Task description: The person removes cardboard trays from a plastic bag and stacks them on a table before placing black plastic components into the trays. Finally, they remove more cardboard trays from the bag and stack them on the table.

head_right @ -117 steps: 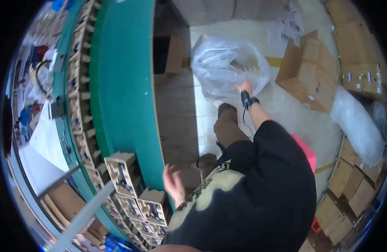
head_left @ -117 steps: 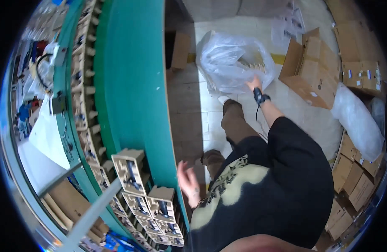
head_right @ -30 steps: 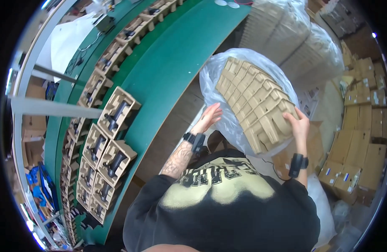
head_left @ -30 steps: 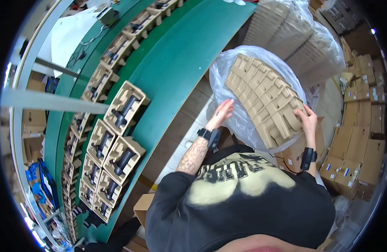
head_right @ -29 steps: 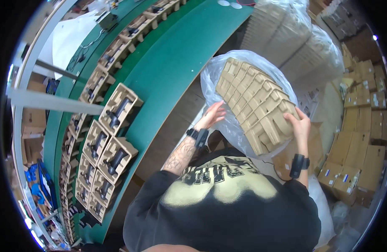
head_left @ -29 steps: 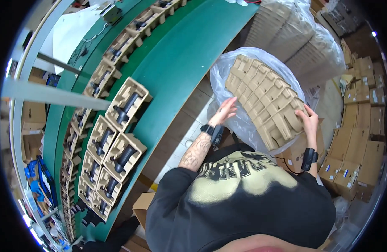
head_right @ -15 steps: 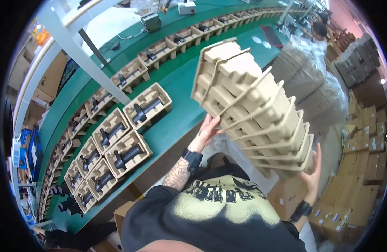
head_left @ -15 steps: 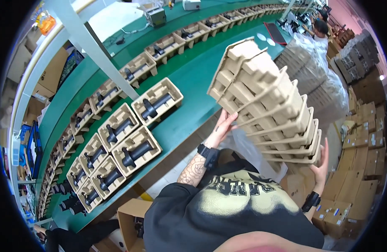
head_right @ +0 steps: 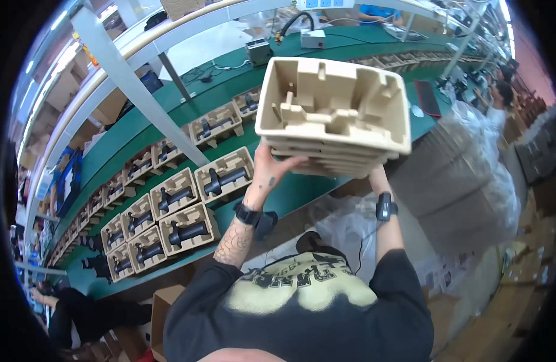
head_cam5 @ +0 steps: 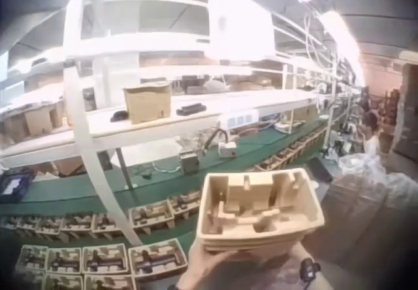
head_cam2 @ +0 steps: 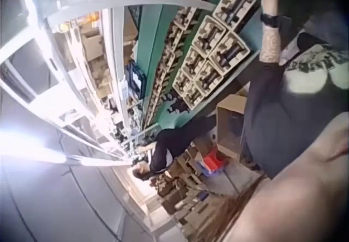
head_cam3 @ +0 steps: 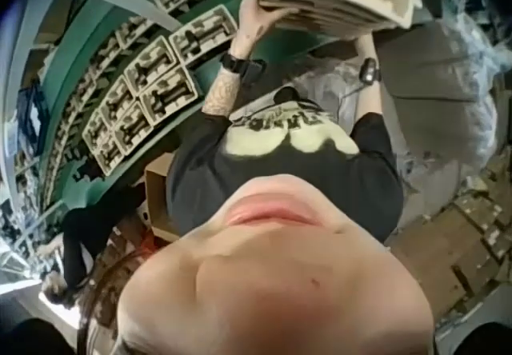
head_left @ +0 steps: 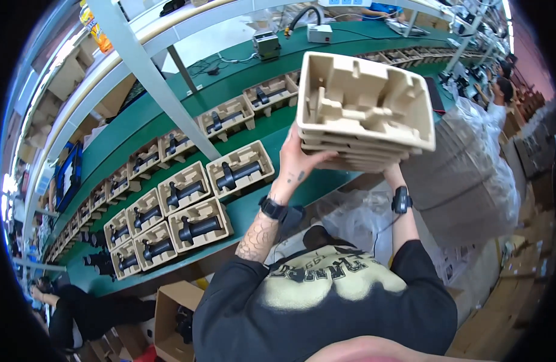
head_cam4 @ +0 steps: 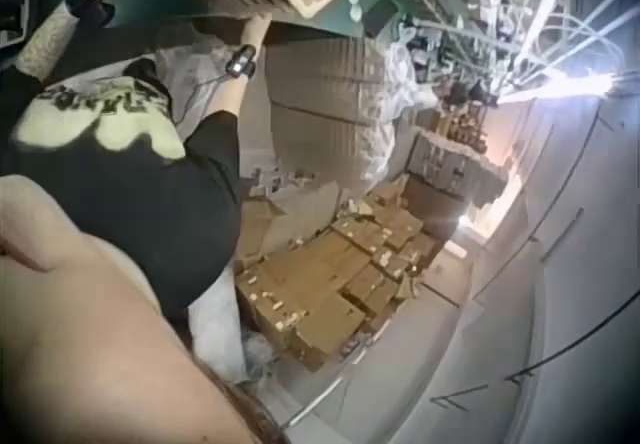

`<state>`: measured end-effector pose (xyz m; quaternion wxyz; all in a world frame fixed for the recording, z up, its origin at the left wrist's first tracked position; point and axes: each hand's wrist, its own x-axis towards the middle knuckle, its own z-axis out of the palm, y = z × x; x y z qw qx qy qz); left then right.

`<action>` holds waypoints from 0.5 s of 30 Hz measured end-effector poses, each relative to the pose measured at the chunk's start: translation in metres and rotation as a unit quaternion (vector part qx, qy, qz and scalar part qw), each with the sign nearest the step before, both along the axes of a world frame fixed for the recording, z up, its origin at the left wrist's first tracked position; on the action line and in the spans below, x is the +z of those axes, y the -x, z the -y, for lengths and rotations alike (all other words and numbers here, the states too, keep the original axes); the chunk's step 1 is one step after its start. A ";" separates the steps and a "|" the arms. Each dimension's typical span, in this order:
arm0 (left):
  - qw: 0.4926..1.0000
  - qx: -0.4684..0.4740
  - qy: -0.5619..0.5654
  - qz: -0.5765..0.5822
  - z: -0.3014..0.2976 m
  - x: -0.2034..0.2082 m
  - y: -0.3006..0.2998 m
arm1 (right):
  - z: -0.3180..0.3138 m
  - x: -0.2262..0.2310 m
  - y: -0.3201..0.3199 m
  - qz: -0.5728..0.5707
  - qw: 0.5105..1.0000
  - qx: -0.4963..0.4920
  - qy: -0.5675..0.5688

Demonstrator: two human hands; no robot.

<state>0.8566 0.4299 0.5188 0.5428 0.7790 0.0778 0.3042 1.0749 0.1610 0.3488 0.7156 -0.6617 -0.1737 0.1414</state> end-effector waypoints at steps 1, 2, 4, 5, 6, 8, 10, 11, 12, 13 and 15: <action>1.000 0.017 0.002 -0.003 -0.002 -0.003 -0.014 | -0.012 0.002 -0.028 -0.051 0.998 0.039 -0.010; 1.000 0.025 -0.005 -0.004 -0.002 -0.008 -0.027 | -0.021 0.003 -0.052 -0.101 0.992 0.076 -0.018; 0.999 0.047 -0.011 -0.016 -0.007 -0.029 -0.039 | -0.040 0.002 -0.064 -0.163 0.978 0.125 -0.027; 0.998 0.059 -0.011 -0.022 -0.007 -0.038 -0.042 | -0.047 0.008 -0.065 -0.238 0.960 0.115 -0.088; 0.997 0.070 -0.011 -0.023 -0.004 -0.040 -0.054 | -0.053 0.029 -0.071 -0.305 0.935 0.104 -0.146; 0.994 0.083 -0.069 -0.016 0.008 -0.046 -0.069 | -0.055 0.053 -0.080 -0.380 0.899 0.088 -0.200; 0.991 0.089 -0.098 -0.018 0.019 -0.050 -0.078 | -0.063 0.074 -0.101 -0.290 0.943 0.035 -0.160; 0.987 0.100 -0.125 -0.029 0.030 -0.047 -0.084 | -0.066 0.089 -0.120 -0.245 0.951 0.041 -0.183; 0.981 0.114 -0.151 -0.040 0.041 -0.044 -0.088 | -0.070 0.106 -0.139 -0.199 0.957 0.049 -0.204; 0.974 0.128 -0.178 -0.054 0.050 -0.042 -0.086 | -0.081 0.141 -0.138 -0.230 0.945 0.064 -0.224; 0.970 0.143 -0.194 -0.040 0.085 -0.038 -0.079 | -0.103 0.168 -0.156 -0.261 0.922 0.119 -0.258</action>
